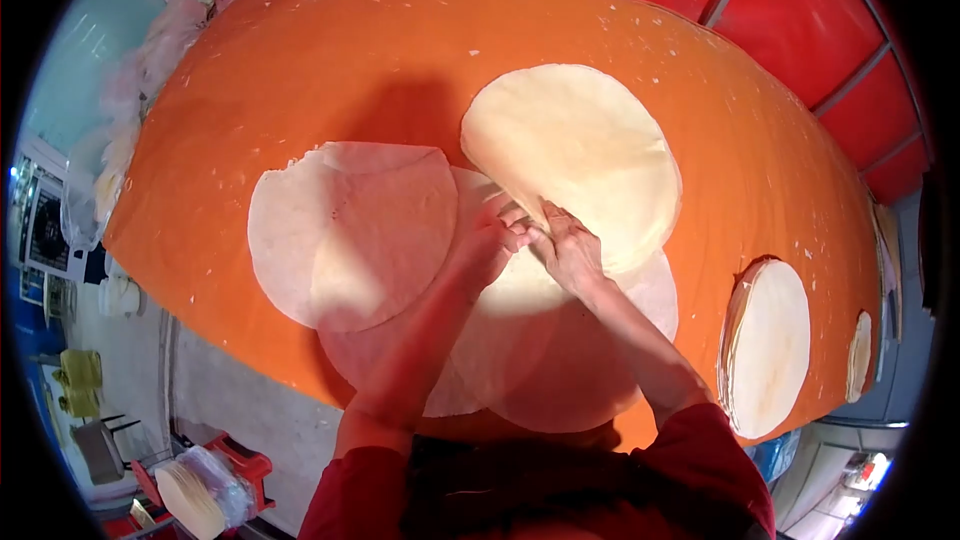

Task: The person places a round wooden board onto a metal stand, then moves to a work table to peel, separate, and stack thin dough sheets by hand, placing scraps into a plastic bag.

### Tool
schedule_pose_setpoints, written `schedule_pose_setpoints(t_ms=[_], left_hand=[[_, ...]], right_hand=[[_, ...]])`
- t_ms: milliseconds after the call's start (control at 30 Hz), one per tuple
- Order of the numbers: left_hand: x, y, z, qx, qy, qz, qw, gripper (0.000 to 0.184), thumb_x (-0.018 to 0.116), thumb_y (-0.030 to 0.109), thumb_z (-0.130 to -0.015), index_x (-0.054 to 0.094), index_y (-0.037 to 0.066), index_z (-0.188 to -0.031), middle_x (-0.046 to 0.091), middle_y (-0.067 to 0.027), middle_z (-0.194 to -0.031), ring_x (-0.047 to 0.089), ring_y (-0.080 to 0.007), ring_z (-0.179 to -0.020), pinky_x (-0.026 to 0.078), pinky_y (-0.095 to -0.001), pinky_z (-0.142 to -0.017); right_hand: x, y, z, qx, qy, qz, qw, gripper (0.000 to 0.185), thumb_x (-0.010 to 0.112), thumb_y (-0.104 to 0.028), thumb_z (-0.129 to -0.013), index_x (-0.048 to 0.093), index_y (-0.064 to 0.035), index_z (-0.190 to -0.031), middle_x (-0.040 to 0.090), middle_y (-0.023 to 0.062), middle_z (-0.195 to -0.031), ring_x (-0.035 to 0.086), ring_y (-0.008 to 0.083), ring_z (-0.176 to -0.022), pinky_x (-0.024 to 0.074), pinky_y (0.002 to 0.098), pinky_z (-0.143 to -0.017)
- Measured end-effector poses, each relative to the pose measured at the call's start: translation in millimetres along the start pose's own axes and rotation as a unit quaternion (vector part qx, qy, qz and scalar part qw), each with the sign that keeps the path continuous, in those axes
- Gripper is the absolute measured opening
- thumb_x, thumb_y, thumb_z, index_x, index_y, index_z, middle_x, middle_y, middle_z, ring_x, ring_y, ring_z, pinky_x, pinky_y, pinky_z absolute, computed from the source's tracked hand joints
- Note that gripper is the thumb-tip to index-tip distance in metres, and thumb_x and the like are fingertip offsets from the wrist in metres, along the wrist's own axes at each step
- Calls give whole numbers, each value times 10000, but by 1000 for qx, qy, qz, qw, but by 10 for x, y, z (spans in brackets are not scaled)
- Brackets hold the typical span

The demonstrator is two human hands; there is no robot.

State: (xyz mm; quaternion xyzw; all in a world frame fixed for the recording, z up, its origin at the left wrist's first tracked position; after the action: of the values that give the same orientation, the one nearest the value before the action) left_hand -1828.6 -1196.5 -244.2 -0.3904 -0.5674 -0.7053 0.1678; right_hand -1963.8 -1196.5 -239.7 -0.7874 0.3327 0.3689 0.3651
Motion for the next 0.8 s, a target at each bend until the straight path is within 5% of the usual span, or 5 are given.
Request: schedule_pose_setpoints(t_ms=[133, 300, 467, 667, 800], left_hand=[[-299, -166, -13, 20, 33, -94, 995, 620, 498, -22, -632, 335, 59, -1224, 470, -127, -1111, 513, -253, -952, 435, -357, -778], [-269, 178, 909, -30, 375, -269, 887, 429, 556, 199, -773, 392, 80, -1152, 516, -71, -932, 534, -186, -662, 455, -321, -587], [-563, -5, 1406, -109, 357, -138, 917, 521, 508, 409, -786, 400, 40, -1139, 488, -101, -1052, 473, -213, -955, 429, -412, -740], [-508, 44, 1531, -192, 272, -13, 943, 740, 409, 516, -820, 272, -91, -1220, 363, -248, -1229, 379, -344, -1128, 336, -494, -904], [-411, -24, 1722, -268, 250, -90, 926, 736, 388, 506, -831, 280, -111, -1216, 344, -261, -1241, 370, -341, -1144, 365, -468, -895]], right_hand=[[-40, 184, -170, 93, -143, -41, 984, 356, 613, -186, -746, 529, -26, -1053, 557, 166, -1051, 563, 303, -925, 475, 376, -746], [-1068, 180, -784, 34, -155, 71, 985, 148, 500, -1, -678, 598, 4, -789, 562, 218, -664, 570, 325, -599, 464, 382, -560], [-1382, -718, 208, -85, -31, 45, 995, 163, 520, -21, -679, 542, 33, -831, 580, 186, -696, 579, 289, -563, 475, 367, -501], [-555, -657, 1204, -7, -277, 154, 948, 314, 624, -217, -729, 545, 6, -936, 583, 158, -868, 581, 265, -544, 457, 361, -454], [-863, -1179, 1215, -14, -135, 92, 987, 347, 567, -80, -682, 512, 42, -1002, 572, 160, -859, 598, 255, -695, 498, 328, -525]])
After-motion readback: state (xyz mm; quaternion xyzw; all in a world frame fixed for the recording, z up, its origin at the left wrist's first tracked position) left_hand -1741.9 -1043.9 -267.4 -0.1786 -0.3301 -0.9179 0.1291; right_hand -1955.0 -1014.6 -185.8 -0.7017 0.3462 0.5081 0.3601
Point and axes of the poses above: each hand's wrist, its own z-axis away from the middle knuckle, its own x-axis out of the palm, y = z × x, the point moved 3 cm from there along -z, towards the middle knuckle
